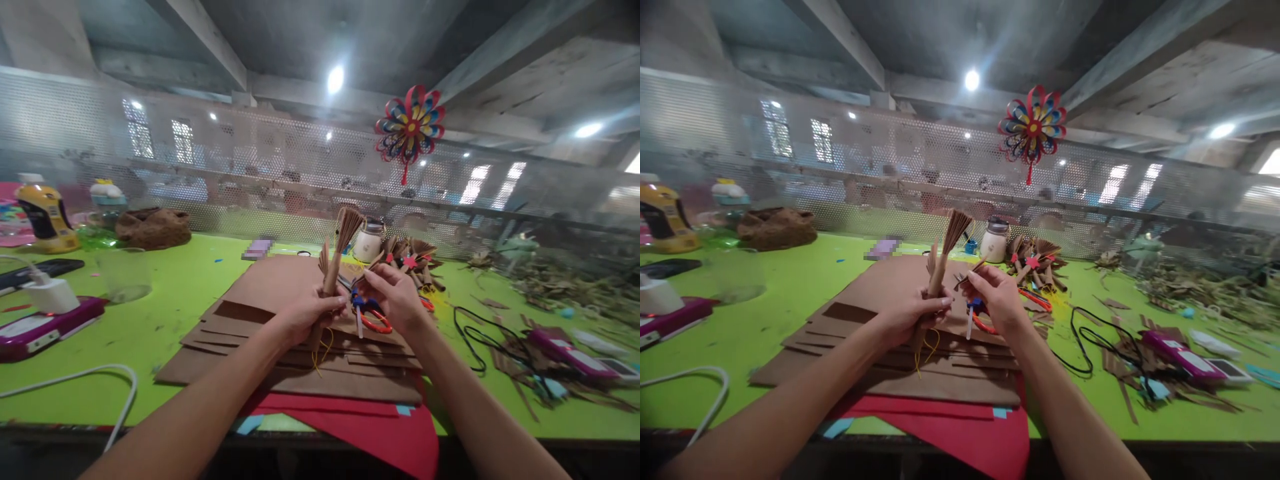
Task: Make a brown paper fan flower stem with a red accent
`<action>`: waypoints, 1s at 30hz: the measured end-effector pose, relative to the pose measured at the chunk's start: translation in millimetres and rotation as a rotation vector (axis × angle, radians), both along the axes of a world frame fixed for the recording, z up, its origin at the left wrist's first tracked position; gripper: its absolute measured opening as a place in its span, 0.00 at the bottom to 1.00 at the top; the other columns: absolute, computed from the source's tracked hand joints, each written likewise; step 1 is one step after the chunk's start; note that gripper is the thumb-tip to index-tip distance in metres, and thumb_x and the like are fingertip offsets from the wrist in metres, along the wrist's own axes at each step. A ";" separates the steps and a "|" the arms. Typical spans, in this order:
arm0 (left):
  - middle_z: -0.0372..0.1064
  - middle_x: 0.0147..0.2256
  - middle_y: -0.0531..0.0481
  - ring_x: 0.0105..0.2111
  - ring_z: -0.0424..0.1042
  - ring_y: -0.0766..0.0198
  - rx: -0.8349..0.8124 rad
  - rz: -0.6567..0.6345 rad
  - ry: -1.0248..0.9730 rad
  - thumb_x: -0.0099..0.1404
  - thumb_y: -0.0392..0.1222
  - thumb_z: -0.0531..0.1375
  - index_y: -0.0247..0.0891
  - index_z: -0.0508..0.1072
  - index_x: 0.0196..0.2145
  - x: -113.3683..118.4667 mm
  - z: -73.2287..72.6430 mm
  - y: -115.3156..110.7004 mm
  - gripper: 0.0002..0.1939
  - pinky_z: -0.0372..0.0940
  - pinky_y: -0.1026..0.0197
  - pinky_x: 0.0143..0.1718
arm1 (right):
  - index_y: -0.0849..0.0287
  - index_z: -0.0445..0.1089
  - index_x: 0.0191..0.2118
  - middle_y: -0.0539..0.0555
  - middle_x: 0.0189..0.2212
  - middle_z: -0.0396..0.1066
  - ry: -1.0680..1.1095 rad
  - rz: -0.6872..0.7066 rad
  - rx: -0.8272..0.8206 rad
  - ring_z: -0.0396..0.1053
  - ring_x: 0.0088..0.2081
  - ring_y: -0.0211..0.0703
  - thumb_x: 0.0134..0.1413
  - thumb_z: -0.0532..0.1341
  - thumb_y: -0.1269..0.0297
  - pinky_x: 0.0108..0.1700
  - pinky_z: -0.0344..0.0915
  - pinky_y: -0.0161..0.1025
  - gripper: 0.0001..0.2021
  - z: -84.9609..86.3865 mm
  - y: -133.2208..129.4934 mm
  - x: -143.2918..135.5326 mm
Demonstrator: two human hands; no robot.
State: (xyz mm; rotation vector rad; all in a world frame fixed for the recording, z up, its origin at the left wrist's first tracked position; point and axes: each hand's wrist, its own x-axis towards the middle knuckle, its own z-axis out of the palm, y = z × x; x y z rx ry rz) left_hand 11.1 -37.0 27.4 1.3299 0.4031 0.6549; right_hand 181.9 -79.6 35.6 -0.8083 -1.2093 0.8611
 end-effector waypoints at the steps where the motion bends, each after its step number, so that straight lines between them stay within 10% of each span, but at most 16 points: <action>1: 0.64 0.23 0.52 0.20 0.59 0.76 0.012 -0.002 0.010 0.54 0.40 0.61 0.33 0.67 0.31 0.3 -0.2 -0.5 0.09 0.46 0.72 0.18 | 0.61 0.68 0.28 0.51 0.22 0.70 -0.008 0.010 -0.009 0.67 0.24 0.37 0.44 0.64 0.59 0.28 0.63 0.35 0.10 0.3 -0.1 -0.1; 30: 0.62 0.21 0.54 0.19 0.58 0.75 0.116 -0.001 0.132 0.50 0.46 0.63 0.33 0.66 0.30 6.5 -1.4 -8.2 0.14 0.49 0.69 0.19 | 0.60 0.67 0.25 0.48 0.18 0.67 -0.172 -0.155 0.019 0.64 0.21 0.35 0.44 0.62 0.57 0.24 0.61 0.34 0.11 2.9 -1.1 -10.0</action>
